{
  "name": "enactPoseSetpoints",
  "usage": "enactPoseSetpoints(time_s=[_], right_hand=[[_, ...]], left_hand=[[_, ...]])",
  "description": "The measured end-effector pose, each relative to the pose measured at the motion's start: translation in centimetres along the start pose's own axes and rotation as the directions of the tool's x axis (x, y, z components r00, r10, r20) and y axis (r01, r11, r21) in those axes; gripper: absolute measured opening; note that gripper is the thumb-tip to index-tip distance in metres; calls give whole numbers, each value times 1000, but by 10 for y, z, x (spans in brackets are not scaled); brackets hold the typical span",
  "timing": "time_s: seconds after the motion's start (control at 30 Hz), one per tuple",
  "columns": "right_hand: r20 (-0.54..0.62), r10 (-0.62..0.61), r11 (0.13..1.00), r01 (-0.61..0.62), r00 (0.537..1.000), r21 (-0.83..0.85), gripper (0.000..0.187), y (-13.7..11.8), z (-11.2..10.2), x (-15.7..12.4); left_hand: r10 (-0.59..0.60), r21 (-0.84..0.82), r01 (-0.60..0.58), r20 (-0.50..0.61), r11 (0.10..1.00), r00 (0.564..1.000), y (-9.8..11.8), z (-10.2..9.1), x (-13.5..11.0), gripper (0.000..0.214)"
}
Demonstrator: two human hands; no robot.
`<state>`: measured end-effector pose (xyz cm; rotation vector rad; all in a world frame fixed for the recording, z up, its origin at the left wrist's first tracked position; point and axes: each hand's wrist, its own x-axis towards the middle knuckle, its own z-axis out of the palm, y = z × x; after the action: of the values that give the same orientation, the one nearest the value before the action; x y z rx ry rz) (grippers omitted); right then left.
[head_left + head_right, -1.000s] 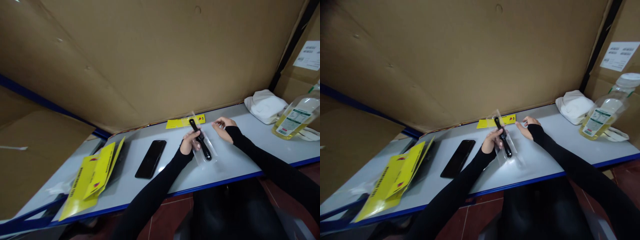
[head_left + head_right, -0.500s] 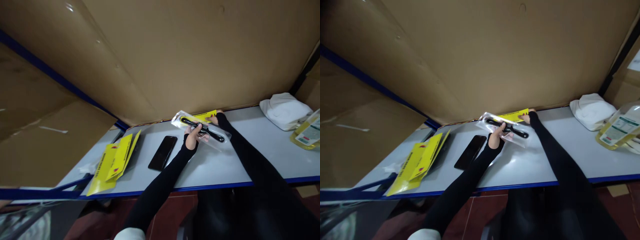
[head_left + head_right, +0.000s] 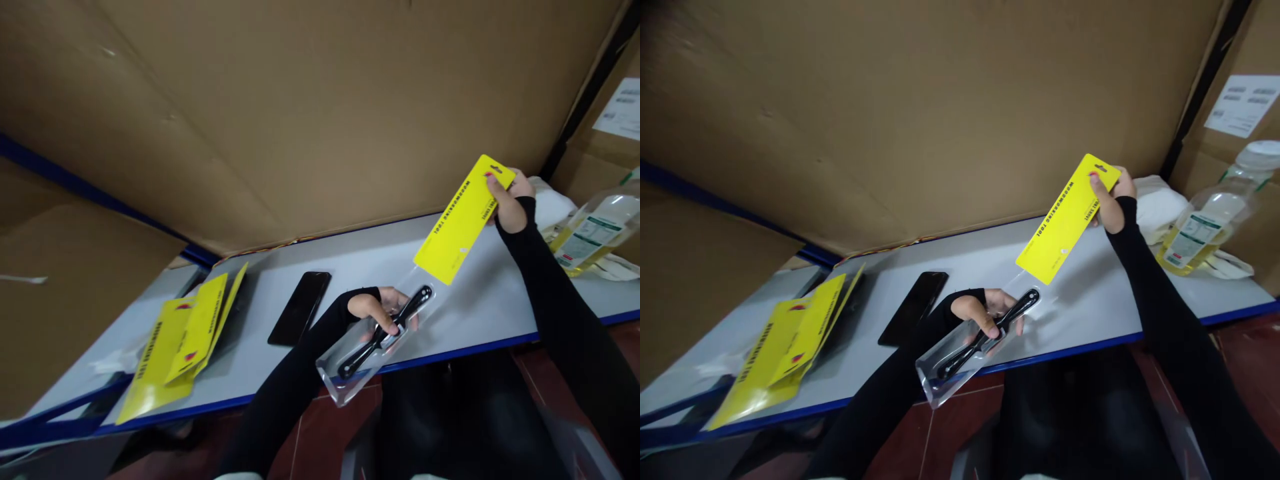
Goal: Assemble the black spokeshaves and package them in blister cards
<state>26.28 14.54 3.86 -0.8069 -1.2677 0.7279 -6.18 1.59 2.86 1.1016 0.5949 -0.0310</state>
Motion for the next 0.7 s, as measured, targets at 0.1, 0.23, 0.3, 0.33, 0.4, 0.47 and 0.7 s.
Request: enactPoseSetpoints(time_s=[0.1, 0.23, 0.3, 0.33, 0.4, 0.47, 0.7], right_hand=[[-53, -37, 999, 36, 998, -12, 65, -3, 15, -8], [-89, -95, 995, 91, 992, -40, 62, 3, 4, -5], [-72, -104, 993, 99, 992, -70, 60, 6, -6, -2], [-49, -109, 991, 105, 993, -84, 61, 7, -9, -1], [12, -122, 987, 122, 993, -101, 63, 8, -12, -1], [57, -126, 985, 132, 990, -111, 64, 9, -11, -3], [-24, -125, 987, 122, 992, -105, 58, 12, -6, -4]], left_hand=[[-8, 2, 8, 43, 1000, 999, -1, 6, 0, 45], [34, -21, -34, 2, 999, 999, -6, 4, -5, 44], [37, -9, -37, -15, 999, 999, -7, 3, -8, 44], [45, -4, -45, -24, 999, 999, -7, 2, -9, 45], [69, 2, -68, -35, 998, 997, -8, 1, -10, 46], [78, 10, -78, -28, 997, 997, -9, 0, -9, 47], [30, 21, -31, 20, 999, 999, -4, -7, -6, 43]])
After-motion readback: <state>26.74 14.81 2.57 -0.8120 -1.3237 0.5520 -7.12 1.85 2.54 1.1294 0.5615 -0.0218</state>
